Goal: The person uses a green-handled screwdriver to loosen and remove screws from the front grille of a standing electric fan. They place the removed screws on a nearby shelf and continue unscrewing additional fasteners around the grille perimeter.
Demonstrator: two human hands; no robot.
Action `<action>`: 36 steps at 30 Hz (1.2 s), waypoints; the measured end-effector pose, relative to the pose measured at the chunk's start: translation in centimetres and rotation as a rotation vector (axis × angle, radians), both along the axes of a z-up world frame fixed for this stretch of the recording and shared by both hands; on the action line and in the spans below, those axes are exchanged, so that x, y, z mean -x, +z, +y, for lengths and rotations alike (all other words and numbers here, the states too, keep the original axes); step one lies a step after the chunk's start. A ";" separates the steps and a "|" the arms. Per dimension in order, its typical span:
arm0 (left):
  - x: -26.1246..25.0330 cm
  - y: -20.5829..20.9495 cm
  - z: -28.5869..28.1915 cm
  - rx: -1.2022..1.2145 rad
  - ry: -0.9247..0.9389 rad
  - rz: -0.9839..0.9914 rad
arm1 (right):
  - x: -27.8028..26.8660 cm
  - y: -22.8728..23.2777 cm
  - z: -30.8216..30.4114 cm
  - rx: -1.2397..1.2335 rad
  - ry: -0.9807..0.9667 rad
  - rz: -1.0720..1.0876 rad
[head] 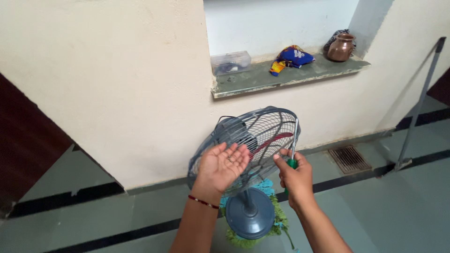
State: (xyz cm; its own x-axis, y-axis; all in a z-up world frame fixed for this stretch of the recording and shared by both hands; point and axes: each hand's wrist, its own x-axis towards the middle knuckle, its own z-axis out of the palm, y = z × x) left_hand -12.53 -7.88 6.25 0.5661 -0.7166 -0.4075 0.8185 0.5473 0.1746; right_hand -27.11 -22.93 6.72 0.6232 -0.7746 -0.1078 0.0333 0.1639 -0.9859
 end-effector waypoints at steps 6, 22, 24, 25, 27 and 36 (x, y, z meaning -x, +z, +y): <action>-0.3 -0.5 -4.7 -0.147 0.413 0.191 | 1.9 1.7 -7.9 -0.108 0.175 0.017; -8.0 6.9 -8.6 -0.028 0.439 -0.117 | -5.2 4.9 -19.3 -0.369 0.419 -0.077; -10.0 8.1 -9.8 -0.062 0.398 -0.165 | -6.9 5.4 -21.1 -0.358 0.442 -0.076; -11.0 8.6 -10.5 -0.066 0.371 -0.211 | -7.6 5.7 -21.9 -0.356 0.455 -0.071; -13.1 9.4 -11.7 -0.084 0.323 -0.309 | -9.1 6.3 -24.0 -0.360 0.495 -0.062; -18.9 8.8 -19.4 -0.402 0.236 -0.256 | -17.4 5.3 -29.4 -0.765 0.510 -0.099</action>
State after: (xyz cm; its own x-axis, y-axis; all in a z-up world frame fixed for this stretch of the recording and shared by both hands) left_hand 6.34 -27.29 15.02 0.8105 -0.3734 -0.4513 0.5848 0.5602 0.5867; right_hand -9.68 -52.29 11.98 0.9031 -0.1434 -0.4049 -0.1437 0.7874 -0.5995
